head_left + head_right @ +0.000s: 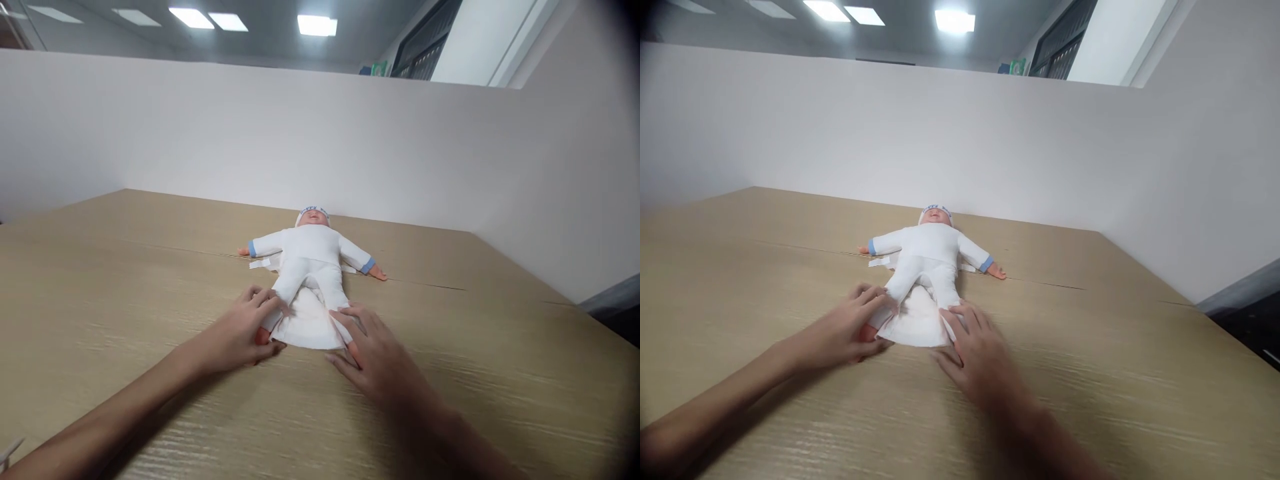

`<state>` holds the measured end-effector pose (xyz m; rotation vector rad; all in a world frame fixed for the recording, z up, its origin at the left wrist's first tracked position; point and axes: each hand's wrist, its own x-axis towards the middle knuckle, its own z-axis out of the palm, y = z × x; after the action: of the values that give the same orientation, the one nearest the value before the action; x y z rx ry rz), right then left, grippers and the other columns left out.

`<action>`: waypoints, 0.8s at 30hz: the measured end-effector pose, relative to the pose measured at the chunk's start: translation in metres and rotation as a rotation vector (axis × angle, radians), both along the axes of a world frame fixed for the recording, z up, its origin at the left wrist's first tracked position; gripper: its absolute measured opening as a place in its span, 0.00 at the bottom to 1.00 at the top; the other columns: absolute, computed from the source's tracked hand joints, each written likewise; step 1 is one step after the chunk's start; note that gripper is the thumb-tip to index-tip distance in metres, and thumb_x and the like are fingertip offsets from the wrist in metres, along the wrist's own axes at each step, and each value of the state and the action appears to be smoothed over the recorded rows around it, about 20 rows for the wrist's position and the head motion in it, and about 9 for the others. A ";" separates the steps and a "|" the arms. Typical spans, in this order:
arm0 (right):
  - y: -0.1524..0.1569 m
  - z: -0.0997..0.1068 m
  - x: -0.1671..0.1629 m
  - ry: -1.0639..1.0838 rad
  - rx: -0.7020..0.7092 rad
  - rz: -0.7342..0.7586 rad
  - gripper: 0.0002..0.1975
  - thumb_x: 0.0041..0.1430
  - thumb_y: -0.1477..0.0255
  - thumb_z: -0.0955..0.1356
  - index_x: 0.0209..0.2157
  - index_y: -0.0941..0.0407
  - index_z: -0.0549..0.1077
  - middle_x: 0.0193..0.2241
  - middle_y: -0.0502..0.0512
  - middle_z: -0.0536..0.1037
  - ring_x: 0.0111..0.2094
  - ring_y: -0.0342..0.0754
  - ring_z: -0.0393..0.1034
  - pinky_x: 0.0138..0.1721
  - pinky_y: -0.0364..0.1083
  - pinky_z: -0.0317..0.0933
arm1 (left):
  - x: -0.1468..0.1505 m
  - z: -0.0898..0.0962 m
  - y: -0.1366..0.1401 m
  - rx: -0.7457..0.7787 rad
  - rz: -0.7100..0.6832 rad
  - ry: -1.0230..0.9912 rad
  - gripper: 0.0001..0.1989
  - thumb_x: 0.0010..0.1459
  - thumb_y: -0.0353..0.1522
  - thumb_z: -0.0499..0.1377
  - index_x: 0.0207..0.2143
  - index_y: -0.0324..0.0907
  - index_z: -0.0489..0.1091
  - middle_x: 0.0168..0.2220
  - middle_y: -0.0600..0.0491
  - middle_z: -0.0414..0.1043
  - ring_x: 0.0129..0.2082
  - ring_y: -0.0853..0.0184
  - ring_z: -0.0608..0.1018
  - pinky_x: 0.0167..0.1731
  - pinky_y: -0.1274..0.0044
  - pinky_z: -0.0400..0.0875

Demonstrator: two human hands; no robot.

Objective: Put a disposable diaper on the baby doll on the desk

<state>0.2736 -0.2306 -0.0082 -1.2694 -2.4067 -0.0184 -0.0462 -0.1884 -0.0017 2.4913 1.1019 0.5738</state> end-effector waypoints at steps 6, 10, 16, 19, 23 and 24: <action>0.004 -0.012 -0.010 -0.073 0.138 -0.088 0.23 0.70 0.82 0.64 0.62 0.53 0.77 0.55 0.64 0.81 0.58 0.60 0.73 0.59 0.58 0.70 | 0.009 -0.004 0.010 0.089 0.056 0.004 0.09 0.66 0.29 0.60 0.48 0.48 0.73 0.50 0.49 0.76 0.50 0.52 0.71 0.51 0.61 0.70; 0.016 0.000 -0.012 -0.003 0.106 -0.135 0.16 0.72 0.81 0.62 0.51 0.54 0.79 0.42 0.60 0.82 0.45 0.57 0.75 0.47 0.54 0.70 | 0.011 0.013 0.022 0.043 0.101 -0.067 0.07 0.74 0.35 0.54 0.45 0.47 0.72 0.44 0.50 0.80 0.46 0.53 0.75 0.46 0.64 0.68; 0.059 0.018 -0.019 0.382 0.084 -0.115 0.12 0.73 0.72 0.61 0.41 0.53 0.76 0.43 0.60 0.79 0.47 0.57 0.73 0.51 0.54 0.68 | 0.023 0.040 0.058 0.019 0.193 -0.300 0.14 0.73 0.41 0.53 0.37 0.46 0.72 0.42 0.49 0.78 0.47 0.54 0.75 0.50 0.65 0.66; 0.090 0.024 -0.021 0.574 0.033 -0.091 0.13 0.71 0.69 0.62 0.48 0.54 0.78 0.52 0.62 0.80 0.55 0.58 0.73 0.61 0.56 0.64 | 0.033 0.045 0.085 0.016 0.233 -0.388 0.16 0.72 0.43 0.53 0.33 0.46 0.69 0.39 0.50 0.77 0.47 0.53 0.73 0.52 0.65 0.64; 0.132 0.029 -0.022 0.628 -0.040 -0.165 0.17 0.71 0.62 0.60 0.40 0.54 0.78 0.40 0.59 0.83 0.44 0.57 0.75 0.53 0.54 0.67 | 0.042 0.045 0.123 -0.064 0.243 -0.453 0.18 0.72 0.46 0.52 0.31 0.46 0.65 0.31 0.54 0.73 0.37 0.58 0.73 0.42 0.69 0.64; 0.142 0.029 -0.022 0.635 -0.059 -0.187 0.17 0.71 0.61 0.60 0.38 0.54 0.78 0.37 0.58 0.82 0.42 0.56 0.74 0.51 0.53 0.67 | 0.044 0.043 0.132 -0.095 0.247 -0.472 0.18 0.72 0.46 0.52 0.31 0.46 0.64 0.30 0.54 0.72 0.35 0.59 0.73 0.40 0.70 0.63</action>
<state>0.2521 -0.0888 0.0204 -1.2810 -1.7550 0.3508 -0.0025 -0.0564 0.0413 2.0000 1.2091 1.0846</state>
